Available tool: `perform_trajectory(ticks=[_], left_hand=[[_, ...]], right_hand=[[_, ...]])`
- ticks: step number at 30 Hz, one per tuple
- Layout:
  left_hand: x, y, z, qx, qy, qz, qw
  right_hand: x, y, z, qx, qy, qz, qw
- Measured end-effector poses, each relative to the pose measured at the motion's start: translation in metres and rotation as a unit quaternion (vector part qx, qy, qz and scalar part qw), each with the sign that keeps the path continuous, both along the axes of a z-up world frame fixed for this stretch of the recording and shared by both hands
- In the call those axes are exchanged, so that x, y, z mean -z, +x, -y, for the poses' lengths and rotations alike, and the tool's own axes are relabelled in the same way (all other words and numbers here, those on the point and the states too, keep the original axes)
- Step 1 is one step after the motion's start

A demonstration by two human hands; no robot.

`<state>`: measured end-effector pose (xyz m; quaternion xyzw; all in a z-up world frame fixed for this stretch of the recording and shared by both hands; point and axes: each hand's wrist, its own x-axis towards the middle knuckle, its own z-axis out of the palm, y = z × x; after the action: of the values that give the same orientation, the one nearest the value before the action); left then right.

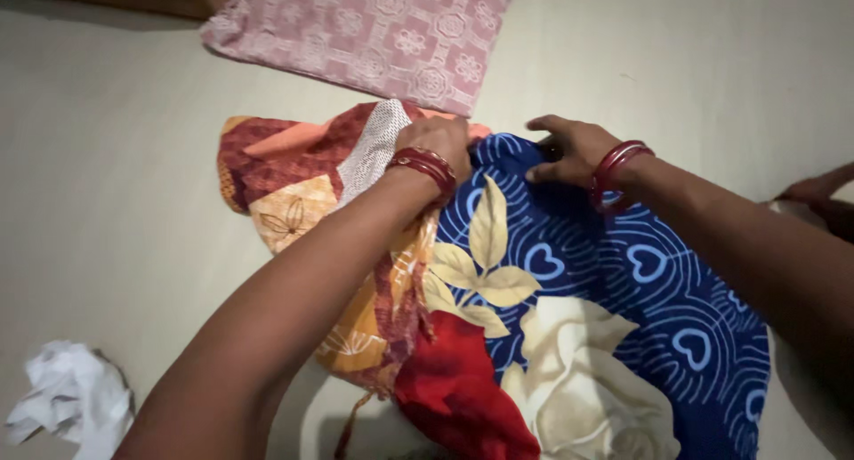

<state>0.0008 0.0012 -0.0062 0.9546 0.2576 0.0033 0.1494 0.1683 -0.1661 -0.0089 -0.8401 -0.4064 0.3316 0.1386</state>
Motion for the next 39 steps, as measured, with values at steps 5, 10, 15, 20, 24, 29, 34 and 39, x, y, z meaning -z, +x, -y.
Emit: perform_trajectory(ticks=[5, 10, 15, 20, 24, 29, 34, 39], left_hand=[[0.024, 0.017, -0.004, -0.059, -0.024, -0.003, 0.998], [0.029, 0.029, -0.004, -0.092, -0.044, 0.018, 0.995], [0.019, 0.032, 0.0, -0.044, -0.017, 0.06, 0.997], [0.0, 0.029, 0.003, -0.02, 0.009, 0.091, 0.996], [-0.002, 0.028, 0.003, 0.011, 0.03, 0.104, 0.994], [0.008, 0.027, 0.005, -0.073, -0.003, 0.082, 0.994], [0.011, 0.012, 0.011, -0.031, -0.036, -0.039, 0.998], [0.009, -0.025, 0.024, 0.04, 0.007, -0.117, 0.992]], right_hand=[[0.016, 0.006, 0.019, -0.008, -0.109, -0.002, 0.994], [0.032, 0.005, 0.016, -0.023, -0.034, -0.048, 0.998], [0.029, 0.004, 0.007, -0.103, 0.041, -0.048, 0.993], [0.024, -0.008, -0.016, -0.203, 0.185, -0.018, 0.962], [0.03, -0.028, -0.043, -0.14, 0.14, 0.078, 0.977], [0.036, -0.053, -0.056, 0.04, 0.185, 0.112, 0.975], [0.013, -0.053, -0.042, -0.094, 0.03, 0.18, 0.979], [-0.002, -0.064, -0.008, -0.155, 0.002, 0.251, 0.956]])
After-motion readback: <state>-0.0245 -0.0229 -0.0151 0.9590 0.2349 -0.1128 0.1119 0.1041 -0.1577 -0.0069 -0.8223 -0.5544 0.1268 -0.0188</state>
